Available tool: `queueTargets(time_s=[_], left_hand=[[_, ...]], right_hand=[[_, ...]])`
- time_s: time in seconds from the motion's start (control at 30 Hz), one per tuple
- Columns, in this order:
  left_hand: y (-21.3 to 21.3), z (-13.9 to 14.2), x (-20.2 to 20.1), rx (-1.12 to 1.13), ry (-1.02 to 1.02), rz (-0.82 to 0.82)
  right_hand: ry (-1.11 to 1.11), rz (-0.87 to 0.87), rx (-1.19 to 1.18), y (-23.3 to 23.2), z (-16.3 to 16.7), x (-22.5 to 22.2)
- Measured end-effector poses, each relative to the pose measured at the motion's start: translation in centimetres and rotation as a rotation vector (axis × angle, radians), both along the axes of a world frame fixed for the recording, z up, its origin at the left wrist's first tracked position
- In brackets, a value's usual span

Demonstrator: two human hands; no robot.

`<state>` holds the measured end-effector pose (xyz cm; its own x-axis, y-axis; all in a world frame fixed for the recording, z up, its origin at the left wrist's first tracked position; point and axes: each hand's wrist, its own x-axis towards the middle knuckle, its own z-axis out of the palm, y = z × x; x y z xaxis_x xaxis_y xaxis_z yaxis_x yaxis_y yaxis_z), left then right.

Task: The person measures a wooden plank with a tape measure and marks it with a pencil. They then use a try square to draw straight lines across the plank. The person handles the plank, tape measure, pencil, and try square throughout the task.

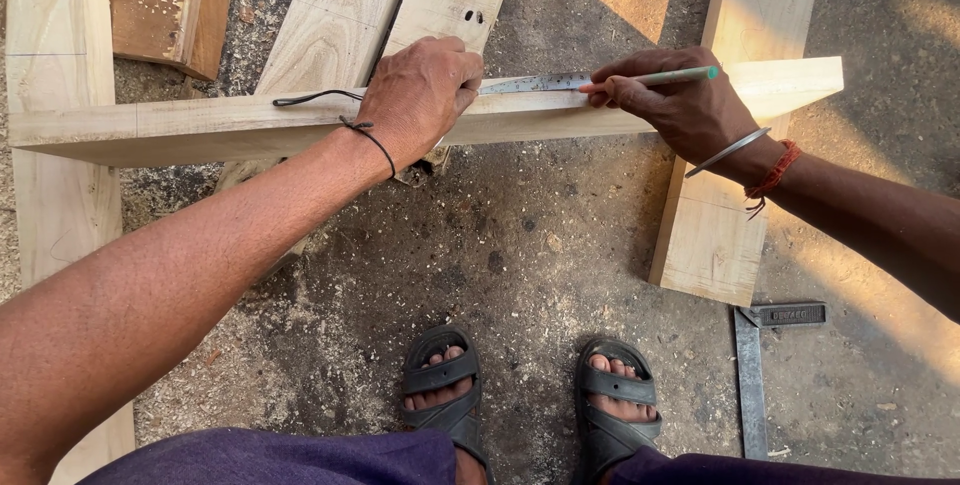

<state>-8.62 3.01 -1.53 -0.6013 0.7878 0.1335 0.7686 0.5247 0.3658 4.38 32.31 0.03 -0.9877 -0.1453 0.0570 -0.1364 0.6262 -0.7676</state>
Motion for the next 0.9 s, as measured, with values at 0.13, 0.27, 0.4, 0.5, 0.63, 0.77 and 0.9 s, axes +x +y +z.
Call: queueTargets(time_s=[0.13,0.27,0.4,0.5,0.63,0.77,0.9], left_hand=[[-0.06,0.0,0.02,0.005,-0.021,0.007],[0.01,0.01,0.02,0.003,-0.004,0.002],[0.02,-0.01,0.02,-0.008,-0.037,0.016],[0.04,-0.13,0.02,0.006,-0.037,0.009],[0.2,-0.37,-0.1,-0.008,-0.003,-0.001],[0.26,-0.42,-0.23,-0.024,0.004,-0.003],[0.34,-0.42,-0.18,-0.023,0.001,0.004]], right_hand=[[-0.004,-0.004,0.004,0.02,0.06,0.0],[-0.017,-0.01,-0.004,0.01,0.09,0.04],[-0.012,0.014,-0.044,-0.02,0.16,0.0],[-0.018,-0.007,0.022,-0.06,0.34,0.0],[-0.031,-0.007,0.004,-0.17,0.6,0.02],[-0.056,-0.003,-0.009,-0.04,0.59,-0.13],[-0.092,-0.055,-0.171,0.74,0.45,-0.2]])
